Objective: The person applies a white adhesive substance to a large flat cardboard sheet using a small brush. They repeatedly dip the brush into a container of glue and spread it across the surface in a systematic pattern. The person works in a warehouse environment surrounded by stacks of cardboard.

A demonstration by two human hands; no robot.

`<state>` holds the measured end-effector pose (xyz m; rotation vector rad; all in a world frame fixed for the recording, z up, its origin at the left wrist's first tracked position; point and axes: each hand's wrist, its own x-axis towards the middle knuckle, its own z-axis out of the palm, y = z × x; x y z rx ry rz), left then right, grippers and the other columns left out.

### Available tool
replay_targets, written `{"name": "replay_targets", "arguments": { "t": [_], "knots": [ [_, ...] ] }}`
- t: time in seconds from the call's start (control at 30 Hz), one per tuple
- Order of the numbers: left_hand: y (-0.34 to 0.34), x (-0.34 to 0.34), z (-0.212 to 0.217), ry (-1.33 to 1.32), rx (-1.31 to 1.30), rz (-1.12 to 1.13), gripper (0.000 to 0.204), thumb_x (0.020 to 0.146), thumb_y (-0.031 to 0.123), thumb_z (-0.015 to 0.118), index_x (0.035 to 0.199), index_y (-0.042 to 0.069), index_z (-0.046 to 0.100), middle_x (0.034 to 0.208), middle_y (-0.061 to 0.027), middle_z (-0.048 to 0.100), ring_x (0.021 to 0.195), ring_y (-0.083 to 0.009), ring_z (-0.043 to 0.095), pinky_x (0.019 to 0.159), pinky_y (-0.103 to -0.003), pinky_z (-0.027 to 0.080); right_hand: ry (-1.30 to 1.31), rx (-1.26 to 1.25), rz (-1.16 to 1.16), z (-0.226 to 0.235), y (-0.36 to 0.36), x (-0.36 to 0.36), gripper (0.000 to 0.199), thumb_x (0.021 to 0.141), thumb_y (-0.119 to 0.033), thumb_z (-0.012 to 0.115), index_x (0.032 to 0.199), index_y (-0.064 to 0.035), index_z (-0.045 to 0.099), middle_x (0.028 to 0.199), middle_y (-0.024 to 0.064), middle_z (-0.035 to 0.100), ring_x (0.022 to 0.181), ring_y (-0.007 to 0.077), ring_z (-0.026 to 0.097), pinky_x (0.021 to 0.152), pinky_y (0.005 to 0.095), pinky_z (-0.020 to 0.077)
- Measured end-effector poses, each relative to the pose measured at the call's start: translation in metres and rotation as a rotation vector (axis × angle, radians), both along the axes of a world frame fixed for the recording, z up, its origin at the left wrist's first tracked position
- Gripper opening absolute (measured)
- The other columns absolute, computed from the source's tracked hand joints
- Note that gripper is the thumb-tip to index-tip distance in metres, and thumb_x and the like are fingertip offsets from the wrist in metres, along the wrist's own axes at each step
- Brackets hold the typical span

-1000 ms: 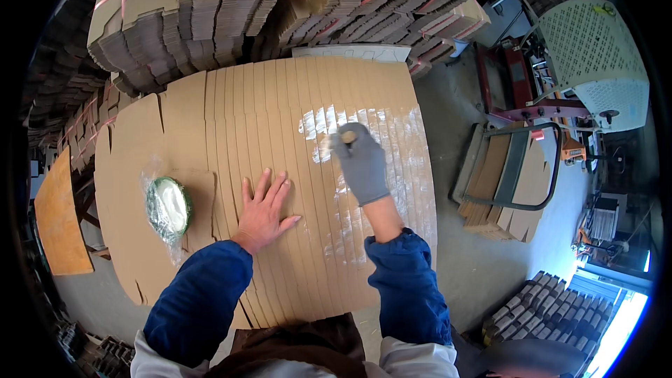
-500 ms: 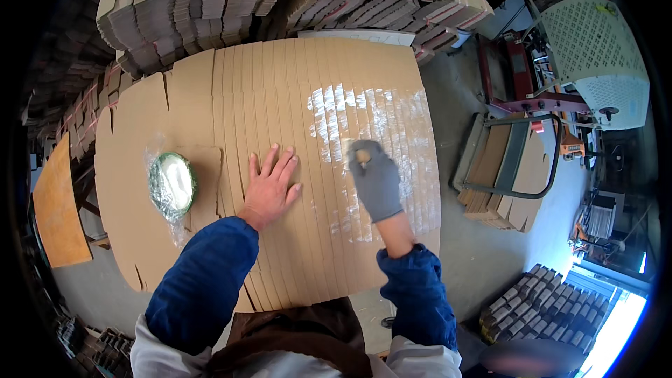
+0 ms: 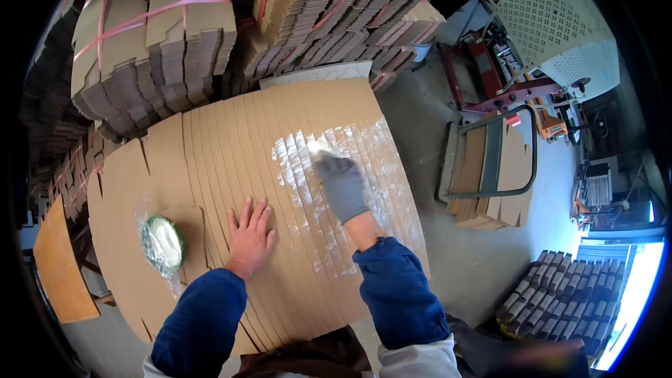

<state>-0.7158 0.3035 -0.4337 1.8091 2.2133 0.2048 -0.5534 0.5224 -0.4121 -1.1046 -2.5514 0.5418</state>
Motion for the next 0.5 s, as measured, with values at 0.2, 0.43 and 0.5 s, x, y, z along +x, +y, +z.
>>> {"name": "replay_targets", "arguments": {
  "t": [0.2, 0.43, 0.5],
  "knots": [
    [0.002, 0.002, -0.006, 0.015, -0.025, -0.009, 0.06, 0.09, 0.034, 0.061, 0.143, 0.011, 0.046, 0.156, -0.0034, 0.034, 0.148, -0.0327, 0.023, 0.113, -0.07, 0.018, 0.035, 0.239, 0.153, 0.008, 0.012, 0.002, 0.041, 0.075, 0.002, 0.064, 0.113, -0.0126, 0.065, 0.114, 0.0066, 0.069, 0.098, 0.0308, 0.065, 0.087, 0.0424, 0.0515],
    [0.002, -0.001, -0.004, 0.027, -0.054, -0.008, 0.061, 0.089, 0.034, 0.062, 0.142, 0.01, 0.047, 0.157, -0.0035, 0.034, 0.147, -0.0339, 0.024, 0.112, -0.071, 0.018, -0.002, 0.109, 0.037, 0.013, 0.043, 0.004, 0.037, 0.078, 0.001, 0.064, 0.111, -0.0155, 0.065, 0.118, 0.0061, 0.068, 0.099, 0.0304, 0.066, 0.083, 0.0408, 0.0551],
    [0.003, 0.0, -0.004, 0.019, -0.05, -0.019, 0.061, 0.088, 0.034, 0.062, 0.142, 0.01, 0.047, 0.157, -0.0038, 0.034, 0.147, -0.0343, 0.025, 0.112, -0.071, 0.018, 0.016, 0.128, -0.017, -0.001, 0.053, 0.012, 0.03, 0.082, -0.005, 0.062, 0.11, -0.0147, 0.064, 0.119, 0.0075, 0.067, 0.092, 0.0322, 0.068, 0.076, 0.0431, 0.0569]
  ]
}}
